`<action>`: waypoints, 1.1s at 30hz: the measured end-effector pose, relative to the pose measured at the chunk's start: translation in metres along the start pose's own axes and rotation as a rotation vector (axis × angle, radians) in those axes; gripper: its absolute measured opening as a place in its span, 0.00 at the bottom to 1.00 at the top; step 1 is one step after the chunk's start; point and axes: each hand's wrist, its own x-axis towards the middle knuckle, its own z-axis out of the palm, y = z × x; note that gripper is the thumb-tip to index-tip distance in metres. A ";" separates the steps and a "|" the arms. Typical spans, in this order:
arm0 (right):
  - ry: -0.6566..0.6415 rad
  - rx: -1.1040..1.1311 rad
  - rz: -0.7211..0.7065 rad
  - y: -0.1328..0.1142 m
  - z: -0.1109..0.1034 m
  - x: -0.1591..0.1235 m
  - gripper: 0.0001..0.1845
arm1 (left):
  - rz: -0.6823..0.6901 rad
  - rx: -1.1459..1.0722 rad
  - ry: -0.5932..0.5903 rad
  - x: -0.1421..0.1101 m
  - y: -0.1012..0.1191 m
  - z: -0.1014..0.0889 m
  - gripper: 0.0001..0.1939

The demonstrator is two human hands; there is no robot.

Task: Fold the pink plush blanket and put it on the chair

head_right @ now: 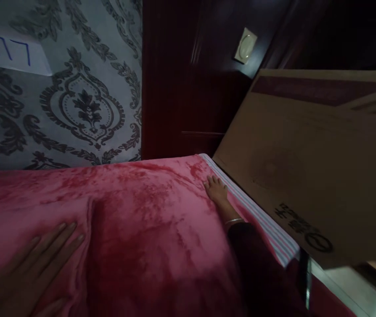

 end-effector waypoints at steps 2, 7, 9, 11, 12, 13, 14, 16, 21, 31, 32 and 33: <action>-0.018 -0.013 0.116 0.031 -0.011 -0.026 0.29 | 0.077 0.047 0.033 0.004 -0.003 0.001 0.52; -0.049 -0.041 0.286 0.091 -0.036 -0.089 0.24 | 0.092 0.085 -0.018 0.013 -0.009 0.000 0.42; -0.060 -0.038 0.343 0.105 -0.041 -0.113 0.23 | 0.063 0.065 -0.062 0.017 -0.009 -0.001 0.41; -0.077 -0.029 0.388 0.114 -0.043 -0.134 0.20 | 0.042 0.038 -0.084 0.021 -0.008 -0.001 0.41; -0.085 -0.023 0.403 0.118 -0.044 -0.143 0.19 | 0.037 0.026 -0.084 0.023 -0.008 -0.001 0.41; -0.089 -0.017 0.414 0.121 -0.045 -0.152 0.18 | 0.035 0.018 -0.080 0.025 -0.007 -0.001 0.41; -0.089 -0.012 0.422 0.124 -0.047 -0.159 0.18 | 0.033 0.012 -0.073 0.026 -0.007 -0.001 0.41; -0.075 -0.005 0.432 0.129 -0.051 -0.172 0.18 | 0.031 0.009 -0.069 0.028 -0.006 0.000 0.41; 0.018 -0.003 0.446 0.139 -0.069 -0.188 0.21 | 0.027 0.012 -0.078 0.031 -0.005 0.000 0.40; 0.109 -0.051 0.283 0.090 -0.064 -0.213 0.27 | -0.011 0.018 -0.161 0.036 0.000 -0.007 0.40; 0.065 -0.049 0.216 0.084 -0.058 -0.219 0.28 | -0.022 0.009 -0.183 0.036 0.003 -0.010 0.40; 0.000 -0.049 0.163 0.079 -0.053 -0.226 0.28 | -0.032 0.002 -0.208 0.036 0.007 -0.013 0.39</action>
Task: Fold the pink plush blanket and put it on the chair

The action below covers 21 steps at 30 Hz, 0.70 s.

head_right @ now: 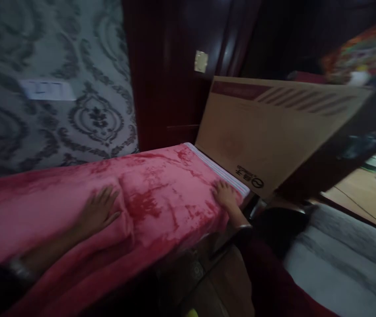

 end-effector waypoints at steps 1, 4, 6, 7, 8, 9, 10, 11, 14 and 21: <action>-0.058 -0.009 -0.016 -0.003 0.005 -0.006 0.28 | -0.013 -0.007 -0.024 0.000 0.003 -0.003 0.39; -0.056 -0.032 -0.002 -0.018 0.017 -0.012 0.27 | -0.055 -0.045 -0.138 0.001 0.011 -0.016 0.39; 0.024 0.021 -0.076 -0.044 0.020 -0.014 0.28 | -0.090 -0.096 -0.218 0.003 0.015 -0.029 0.40; 0.060 0.077 -0.158 -0.063 0.020 -0.018 0.28 | -0.114 -0.126 -0.257 0.003 0.018 -0.036 0.40; 0.079 0.149 -0.269 -0.086 0.019 -0.025 0.29 | -0.127 -0.163 -0.293 0.003 0.022 -0.043 0.40; 0.083 0.226 -0.392 -0.112 0.017 -0.035 0.29 | -0.128 -0.202 -0.321 0.001 0.026 -0.051 0.40; 0.078 0.302 -0.509 -0.139 0.016 -0.049 0.28 | -0.115 -0.239 -0.340 -0.003 0.031 -0.059 0.39; 0.067 0.366 -0.627 -0.166 0.014 -0.065 0.28 | -0.086 -0.272 -0.348 -0.009 0.037 -0.067 0.38; 0.063 0.462 -0.893 -0.235 0.010 -0.119 0.29 | -0.010 -0.299 -0.325 -0.038 0.047 -0.090 0.35; 0.109 0.464 -1.045 -0.283 0.048 -0.174 0.28 | -0.376 -0.016 -0.232 -0.149 0.001 -0.120 0.37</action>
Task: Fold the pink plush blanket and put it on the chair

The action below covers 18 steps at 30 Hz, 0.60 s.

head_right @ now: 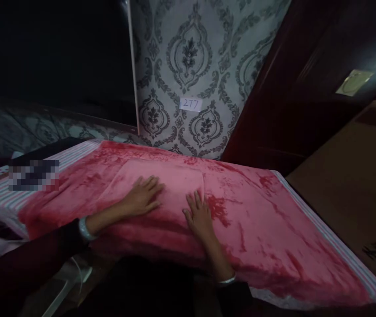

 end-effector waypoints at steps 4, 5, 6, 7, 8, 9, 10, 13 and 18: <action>0.105 0.070 -0.084 0.015 0.021 -0.013 0.28 | -0.134 0.022 -0.005 -0.032 -0.039 0.025 0.37; 0.121 0.088 -0.084 0.017 0.023 -0.015 0.28 | -0.129 0.022 0.016 -0.036 -0.041 0.032 0.36; 0.128 0.106 -0.082 0.019 0.025 -0.016 0.28 | -0.124 0.021 0.035 -0.038 -0.042 0.037 0.36; 0.128 0.124 -0.078 0.019 0.025 -0.017 0.28 | -0.123 0.019 0.051 -0.039 -0.042 0.041 0.36; 0.124 0.140 -0.074 0.019 0.025 -0.017 0.29 | -0.125 0.018 0.061 -0.039 -0.040 0.044 0.35; 0.118 0.154 -0.068 0.019 0.025 -0.017 0.29 | -0.127 0.015 0.067 -0.038 -0.038 0.046 0.35; 0.113 0.169 -0.061 0.019 0.024 -0.016 0.29 | -0.129 0.013 0.072 -0.037 -0.037 0.046 0.35; 0.112 0.225 -0.027 0.020 0.024 -0.016 0.31 | -0.130 -0.005 0.076 -0.036 -0.034 0.041 0.35; 0.120 0.340 0.101 0.019 0.019 -0.021 0.35 | -0.184 -0.023 0.065 -0.047 -0.041 0.024 0.32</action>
